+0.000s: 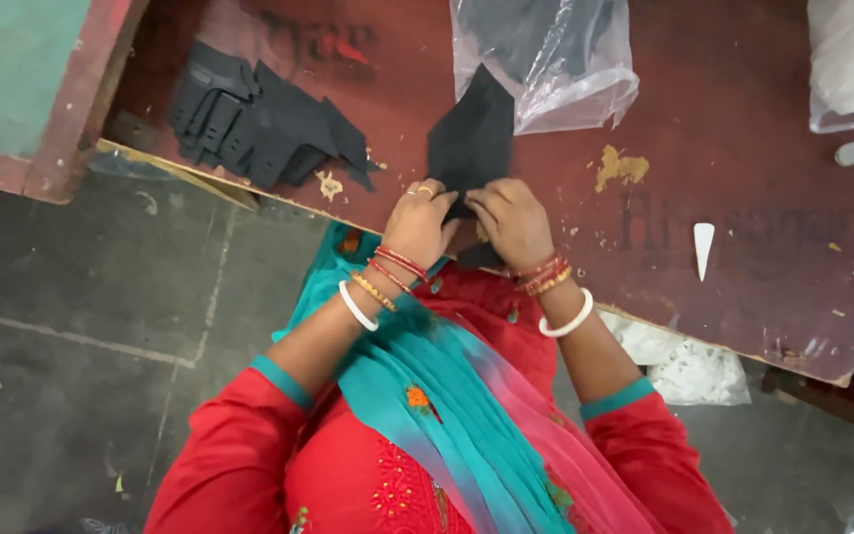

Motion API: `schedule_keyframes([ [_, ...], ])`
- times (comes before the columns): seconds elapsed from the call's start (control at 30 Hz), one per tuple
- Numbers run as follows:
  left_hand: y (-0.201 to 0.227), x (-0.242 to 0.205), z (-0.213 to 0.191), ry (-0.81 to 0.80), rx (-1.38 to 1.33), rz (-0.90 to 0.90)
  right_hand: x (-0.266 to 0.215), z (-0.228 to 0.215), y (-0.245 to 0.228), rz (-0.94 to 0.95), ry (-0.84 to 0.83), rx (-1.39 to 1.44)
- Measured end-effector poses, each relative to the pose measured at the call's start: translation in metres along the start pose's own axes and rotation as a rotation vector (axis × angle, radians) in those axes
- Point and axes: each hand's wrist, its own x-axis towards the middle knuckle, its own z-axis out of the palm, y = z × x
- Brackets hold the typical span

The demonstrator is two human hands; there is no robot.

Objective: The person handles black plastic pieces on a wooden table, picking them up and manipulating them with both hands. They occasionally reach for a white bottle and a plastic bag containing more parts, then return to folding or arranging the black pieces.

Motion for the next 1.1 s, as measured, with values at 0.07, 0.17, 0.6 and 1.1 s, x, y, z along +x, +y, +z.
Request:
schedule_keyframes([
  [0.07,-0.001,0.004,0.001,-0.032,-0.010,-0.041,0.010,-0.001,0.000,-0.023,-0.010,0.007],
  [0.17,-0.001,0.001,0.003,-0.057,-0.029,-0.093,0.003,-0.003,0.001,-0.046,-0.052,0.001],
  [0.6,0.017,-0.002,-0.028,0.200,-0.034,0.014,-0.084,-0.053,0.003,0.393,0.288,0.094],
  [1.1,0.015,-0.040,0.002,-0.055,-0.045,0.220,-0.122,-0.038,0.027,0.421,0.405,-0.009],
])
